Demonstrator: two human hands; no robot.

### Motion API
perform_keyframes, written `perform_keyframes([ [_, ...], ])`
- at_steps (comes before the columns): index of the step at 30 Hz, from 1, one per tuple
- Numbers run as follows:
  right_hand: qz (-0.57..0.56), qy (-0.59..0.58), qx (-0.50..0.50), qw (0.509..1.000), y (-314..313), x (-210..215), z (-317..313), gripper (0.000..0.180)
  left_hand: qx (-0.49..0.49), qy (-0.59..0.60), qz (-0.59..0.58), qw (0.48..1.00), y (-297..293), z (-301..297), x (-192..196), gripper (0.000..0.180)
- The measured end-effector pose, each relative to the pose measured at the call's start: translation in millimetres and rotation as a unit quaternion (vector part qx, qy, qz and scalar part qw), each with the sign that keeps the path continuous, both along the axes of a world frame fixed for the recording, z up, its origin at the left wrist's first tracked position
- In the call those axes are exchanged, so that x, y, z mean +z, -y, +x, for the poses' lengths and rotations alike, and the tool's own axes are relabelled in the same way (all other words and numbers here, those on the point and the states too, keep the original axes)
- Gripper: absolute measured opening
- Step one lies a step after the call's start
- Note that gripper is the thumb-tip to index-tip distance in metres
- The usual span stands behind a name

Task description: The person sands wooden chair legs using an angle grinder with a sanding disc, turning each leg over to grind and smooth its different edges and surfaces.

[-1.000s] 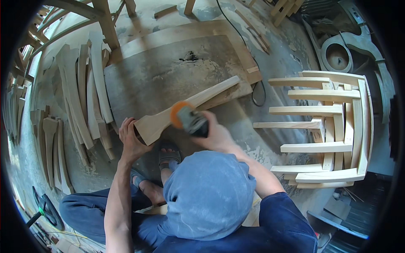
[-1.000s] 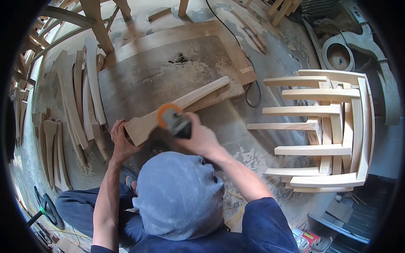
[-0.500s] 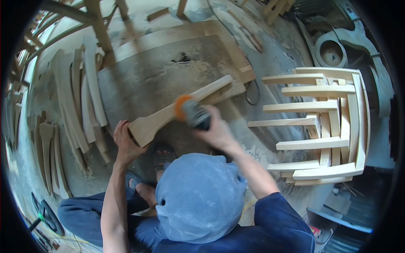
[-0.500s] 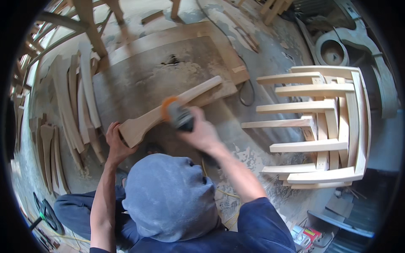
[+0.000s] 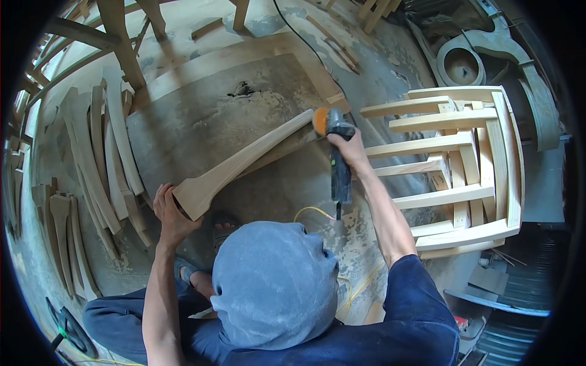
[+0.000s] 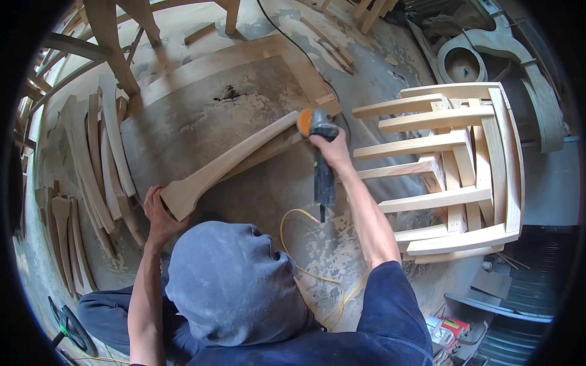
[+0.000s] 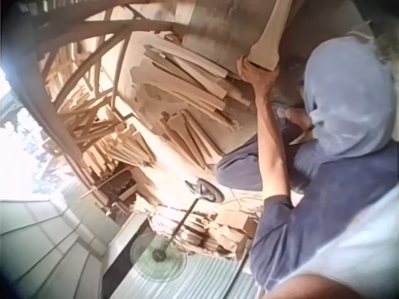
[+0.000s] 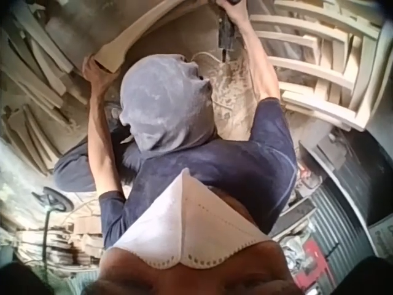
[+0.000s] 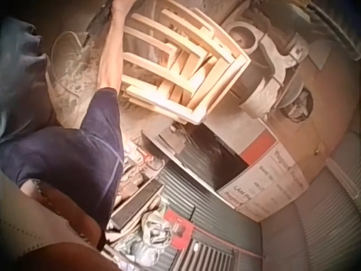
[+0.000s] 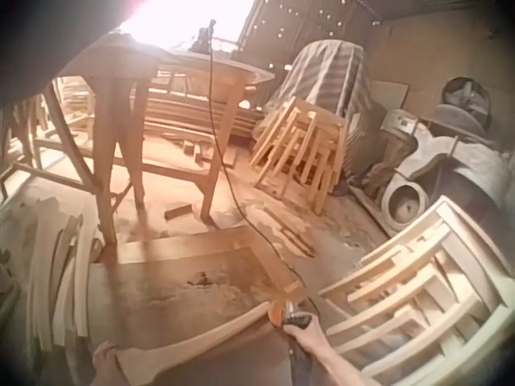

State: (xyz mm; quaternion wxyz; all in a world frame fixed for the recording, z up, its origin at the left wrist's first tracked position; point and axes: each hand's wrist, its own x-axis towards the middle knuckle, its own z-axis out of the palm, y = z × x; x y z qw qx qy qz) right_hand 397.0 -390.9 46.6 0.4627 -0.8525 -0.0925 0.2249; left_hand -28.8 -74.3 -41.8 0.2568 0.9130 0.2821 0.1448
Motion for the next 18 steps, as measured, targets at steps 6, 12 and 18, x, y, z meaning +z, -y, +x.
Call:
perform_keyframes([
  [6,-0.102,-0.004,0.174,0.979,-33.8,5.8,-113.4,0.098,0.005,0.010,-0.007,1.000,2.9,-0.5,3.2,0.102],
  [12,-0.066,0.069,0.083,0.992,-27.4,8.2,-72.1,0.090,0.002,0.004,-0.027,1.000,0.7,-0.5,5.4,0.102],
  [18,0.016,0.011,-0.015,1.000,-17.5,-10.5,-13.1,0.083,0.006,-0.042,-0.056,0.998,-8.0,-0.8,7.2,0.104],
])
